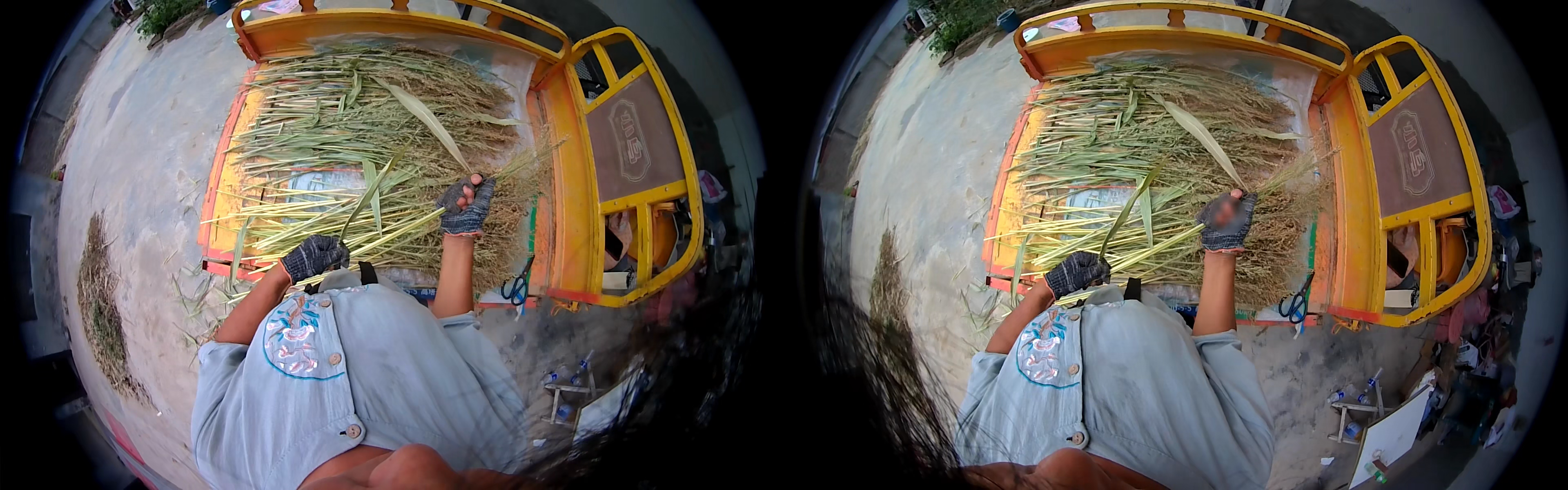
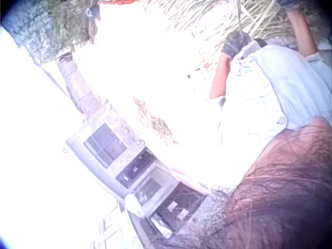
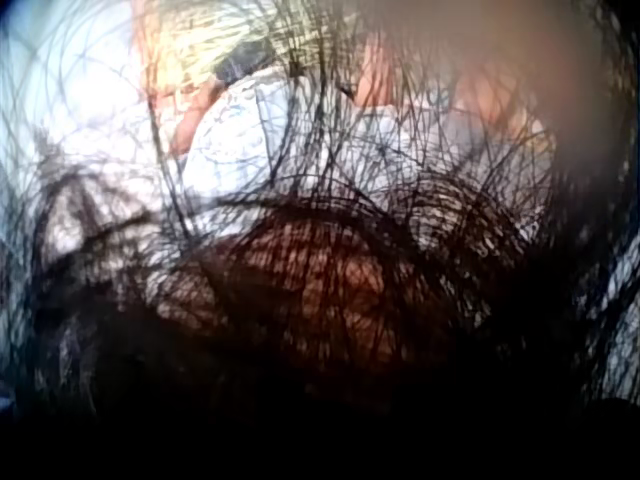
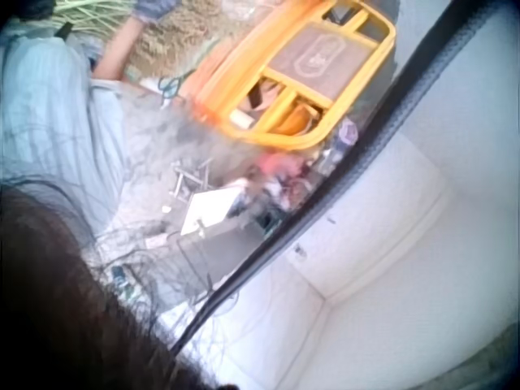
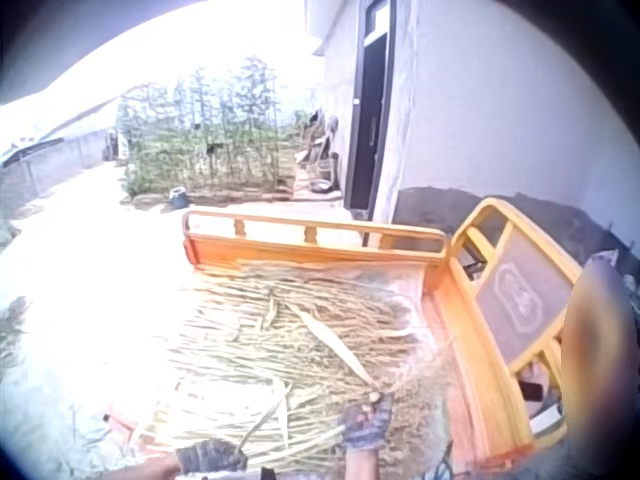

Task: The person stands at the back of a yellow utility vehicle and manually sorts through a large pile of harvested plant stalks. They repeatedly pick up bundles of stalks, separate the green leafy parts from the dry straw-like parts, and toss the separated materials back onto the pile or to the side.

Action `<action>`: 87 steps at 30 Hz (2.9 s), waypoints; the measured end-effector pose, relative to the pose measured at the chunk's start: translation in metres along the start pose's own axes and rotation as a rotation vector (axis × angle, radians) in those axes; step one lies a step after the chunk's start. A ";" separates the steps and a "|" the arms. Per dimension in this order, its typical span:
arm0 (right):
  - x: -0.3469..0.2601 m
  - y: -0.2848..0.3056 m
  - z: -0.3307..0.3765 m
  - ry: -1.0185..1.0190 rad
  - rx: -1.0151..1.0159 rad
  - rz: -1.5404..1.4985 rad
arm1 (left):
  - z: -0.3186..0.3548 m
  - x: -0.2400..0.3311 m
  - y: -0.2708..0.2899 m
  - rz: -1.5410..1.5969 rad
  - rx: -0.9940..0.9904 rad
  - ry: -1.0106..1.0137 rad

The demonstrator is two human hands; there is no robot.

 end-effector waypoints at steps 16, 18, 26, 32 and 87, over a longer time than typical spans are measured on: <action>-0.030 0.114 0.049 0.269 0.750 0.289 | 0.329 -0.257 0.177 -0.924 0.575 1.414; 0.002 0.136 0.062 0.179 0.746 0.225 | 0.288 -0.272 0.192 -0.904 0.809 1.179; 0.038 0.160 0.125 -0.070 1.115 0.437 | -0.043 -0.190 0.130 -0.724 0.605 0.396; 0.023 0.168 0.140 0.061 1.259 0.466 | -0.165 -0.197 0.076 -0.889 0.161 0.320; 0.043 0.051 0.042 -0.106 0.906 0.599 | -0.006 -0.068 0.027 0.250 0.426 0.198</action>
Point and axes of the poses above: each hand's wrist, its own z-axis away from the middle knuckle, its own y-axis out of the back of the hand, x = y × z, the point moved 9 cm from there along -z, towards the middle knuckle, and after that the axes turned 5 degrees about -z, right-handed, at the moved point
